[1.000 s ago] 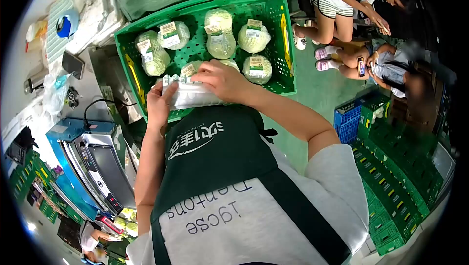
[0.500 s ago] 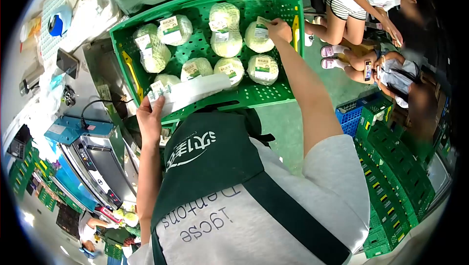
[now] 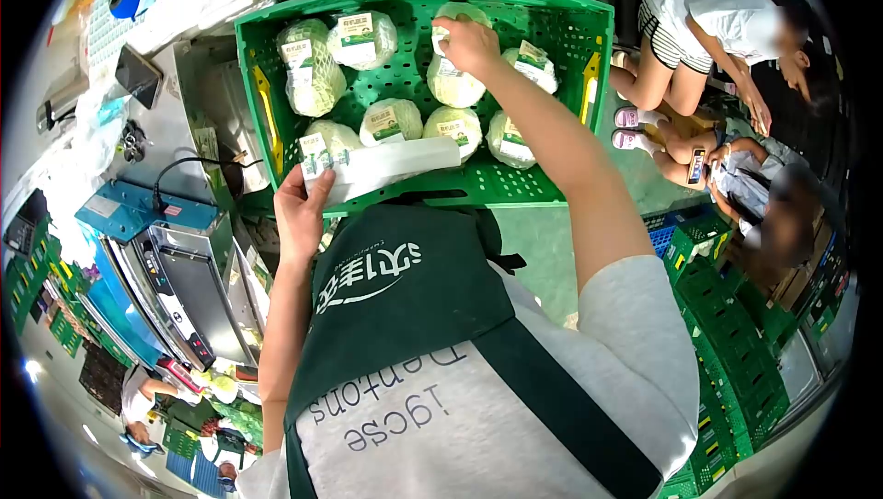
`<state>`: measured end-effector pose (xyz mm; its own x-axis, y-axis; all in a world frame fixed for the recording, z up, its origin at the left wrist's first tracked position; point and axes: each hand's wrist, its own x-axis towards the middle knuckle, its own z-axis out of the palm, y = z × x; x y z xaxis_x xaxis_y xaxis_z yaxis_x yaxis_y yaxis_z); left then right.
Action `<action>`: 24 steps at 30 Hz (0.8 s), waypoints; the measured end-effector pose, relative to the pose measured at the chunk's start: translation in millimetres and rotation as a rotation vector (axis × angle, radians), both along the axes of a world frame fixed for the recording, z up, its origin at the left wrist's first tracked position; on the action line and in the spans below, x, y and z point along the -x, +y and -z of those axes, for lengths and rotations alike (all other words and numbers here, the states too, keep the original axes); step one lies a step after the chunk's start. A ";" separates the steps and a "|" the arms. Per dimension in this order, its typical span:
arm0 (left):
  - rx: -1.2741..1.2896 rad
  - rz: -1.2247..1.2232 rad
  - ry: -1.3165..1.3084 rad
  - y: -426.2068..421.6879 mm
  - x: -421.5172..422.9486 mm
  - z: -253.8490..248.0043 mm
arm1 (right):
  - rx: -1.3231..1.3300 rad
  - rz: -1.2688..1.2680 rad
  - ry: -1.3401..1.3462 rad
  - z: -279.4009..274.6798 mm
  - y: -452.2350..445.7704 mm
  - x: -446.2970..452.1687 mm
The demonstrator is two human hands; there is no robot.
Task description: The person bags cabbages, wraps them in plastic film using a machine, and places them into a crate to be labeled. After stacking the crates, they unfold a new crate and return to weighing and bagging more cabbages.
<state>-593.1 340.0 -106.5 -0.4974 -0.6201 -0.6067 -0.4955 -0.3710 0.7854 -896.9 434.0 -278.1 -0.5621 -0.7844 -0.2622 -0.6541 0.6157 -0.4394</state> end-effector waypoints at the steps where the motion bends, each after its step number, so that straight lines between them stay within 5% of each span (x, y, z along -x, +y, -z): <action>1: 0.003 0.016 -0.019 -0.3 -1.0 0.2 | -0.065 -0.080 0.011 3.2 -6.8 5.2; 6: -0.015 -0.030 0.006 3.3 -3.7 2.8 | -0.420 -0.202 -0.107 -3.7 -34.8 27.4; 10: -0.035 -0.022 0.014 5.6 -9.6 8.0 | -0.413 -0.239 -0.155 11.7 -37.8 43.7; 16: -0.065 -0.037 0.005 8.6 -9.4 4.9 | 0.065 0.380 -0.468 24.5 4.5 34.5; 24: -0.037 0.075 -0.032 7.7 -2.8 5.8 | 0.032 0.446 -0.177 34.0 37.3 -7.7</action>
<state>-590.3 347.8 -112.3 -0.5214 -0.5587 -0.6450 -0.5479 -0.3603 0.7550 -889.2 471.3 -312.0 -0.7946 -0.4862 -0.3637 -0.2425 0.8033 -0.5439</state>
